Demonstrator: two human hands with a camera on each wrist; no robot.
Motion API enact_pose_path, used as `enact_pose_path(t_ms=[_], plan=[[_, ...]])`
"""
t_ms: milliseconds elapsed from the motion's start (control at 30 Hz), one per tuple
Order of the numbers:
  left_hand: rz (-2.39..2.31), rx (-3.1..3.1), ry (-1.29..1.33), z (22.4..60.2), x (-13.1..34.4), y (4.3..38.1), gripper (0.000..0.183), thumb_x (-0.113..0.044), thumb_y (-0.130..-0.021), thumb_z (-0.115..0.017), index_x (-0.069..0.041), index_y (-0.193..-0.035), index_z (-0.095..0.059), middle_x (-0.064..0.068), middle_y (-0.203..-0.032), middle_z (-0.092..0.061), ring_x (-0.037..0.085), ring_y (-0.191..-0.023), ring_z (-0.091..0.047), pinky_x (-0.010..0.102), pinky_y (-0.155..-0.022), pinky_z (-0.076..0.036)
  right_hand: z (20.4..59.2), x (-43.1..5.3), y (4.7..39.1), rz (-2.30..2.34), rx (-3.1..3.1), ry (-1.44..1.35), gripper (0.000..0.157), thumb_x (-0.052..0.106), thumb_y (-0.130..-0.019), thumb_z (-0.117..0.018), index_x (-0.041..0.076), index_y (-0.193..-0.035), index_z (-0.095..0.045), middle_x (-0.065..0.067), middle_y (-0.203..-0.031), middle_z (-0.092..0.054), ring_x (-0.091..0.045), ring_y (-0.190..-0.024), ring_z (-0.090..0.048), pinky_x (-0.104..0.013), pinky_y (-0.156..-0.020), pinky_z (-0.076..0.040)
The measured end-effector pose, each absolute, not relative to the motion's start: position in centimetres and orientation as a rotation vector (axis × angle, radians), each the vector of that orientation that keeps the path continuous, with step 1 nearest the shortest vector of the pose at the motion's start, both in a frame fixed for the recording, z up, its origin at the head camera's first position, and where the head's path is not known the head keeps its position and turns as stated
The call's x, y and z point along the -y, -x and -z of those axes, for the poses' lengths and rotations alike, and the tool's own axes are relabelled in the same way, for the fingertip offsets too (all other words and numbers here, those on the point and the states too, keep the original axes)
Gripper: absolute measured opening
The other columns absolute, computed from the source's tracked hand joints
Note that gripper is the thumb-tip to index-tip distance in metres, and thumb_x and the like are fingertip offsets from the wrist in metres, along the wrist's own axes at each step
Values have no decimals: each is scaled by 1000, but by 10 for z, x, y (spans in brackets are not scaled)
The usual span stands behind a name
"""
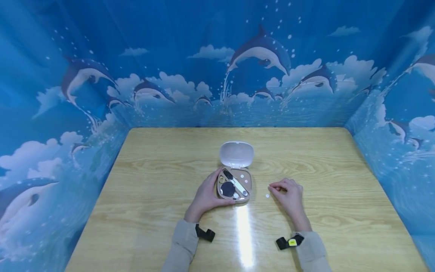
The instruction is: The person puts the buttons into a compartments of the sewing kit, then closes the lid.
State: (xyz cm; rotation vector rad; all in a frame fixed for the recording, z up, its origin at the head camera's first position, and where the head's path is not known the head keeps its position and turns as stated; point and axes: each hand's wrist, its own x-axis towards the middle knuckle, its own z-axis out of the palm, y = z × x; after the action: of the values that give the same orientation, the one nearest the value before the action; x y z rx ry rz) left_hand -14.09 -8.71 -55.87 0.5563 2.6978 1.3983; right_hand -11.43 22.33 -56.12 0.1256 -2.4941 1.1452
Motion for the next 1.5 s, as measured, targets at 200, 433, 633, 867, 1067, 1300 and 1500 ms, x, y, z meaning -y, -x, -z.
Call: enact_pose_path(t_ms=[200, 433, 633, 867, 1067, 1300, 1500], plan=[[-1386, -2703, -556, 559, 88, 141, 130, -65, -53, -89, -24, -158, -24, -4, -157, -35, 20, -142, -35, 48, -115, -32, 561, -223, 114, -1158, 2481, -120, 14, 5, -72, -88, 11, -79, -77, 4, -72, -64, -11, -71, -48, -36, -77, -28], [-1373, -2704, -547, 559, 88, 141, 130, -64, -53, -90, -26, -158, -23, -6, -158, -34, 19, -142, -35, 47, -116, -31, 561, -223, 114, -1180, 2454, -128, 15, 3, -71, -88, 10, -79, -77, 3, -72, -65, -10, -71, -50, -36, -79, -29], [-1369, -2718, -554, 560, 87, 142, 130, -65, -53, -89, -25, -158, -24, -4, -157, -35, 20, -142, -36, 48, -115, -32, 561, -223, 114, -1188, 2437, -133, 16, 3, -70, -88, 10, -78, -77, 4, -71, -65, -9, -70, -50, -36, -79, -30], [-1364, -2716, -544, 560, 88, 142, 129, -65, -54, -89, -26, -158, -24, -5, -157, -34, 19, -142, -35, 47, -116, -32, 559, -223, 114, -1198, 2426, -134, 16, 2, -70, -88, 10, -78, -77, 4, -71, -65, -10, -71, -51, -35, -80, -31], [-1383, -2697, -534, 559, 87, 141, 129, -64, -54, -89, -24, -158, -25, -4, -158, -34, 20, -142, -35, 48, -116, -31, 558, -223, 114, -1263, 2414, -118, 16, 0, -70, -87, 9, -79, -76, 2, -72, -64, -9, -72, -51, -32, -80, -32], [-1382, -2698, -534, 558, 87, 141, 129, -65, -54, -89, -24, -158, -25, -5, -158, -34, 20, -142, -35, 48, -116, -31, 557, -222, 114, -1294, 2394, -110, 16, -2, -71, -86, 7, -80, -77, 2, -73, -65, -10, -73, -53, -18, -72, -39], [-1377, -2701, -531, 558, 87, 140, 130, -67, -53, -88, -25, -158, -24, -5, -158, -33, 21, -143, -35, 49, -116, -31, 552, -220, 113, -1330, 2384, -93, 16, -3, -72, -85, 7, -82, -77, 1, -74, -65, -12, -74, -53, -13, -66, -43]])
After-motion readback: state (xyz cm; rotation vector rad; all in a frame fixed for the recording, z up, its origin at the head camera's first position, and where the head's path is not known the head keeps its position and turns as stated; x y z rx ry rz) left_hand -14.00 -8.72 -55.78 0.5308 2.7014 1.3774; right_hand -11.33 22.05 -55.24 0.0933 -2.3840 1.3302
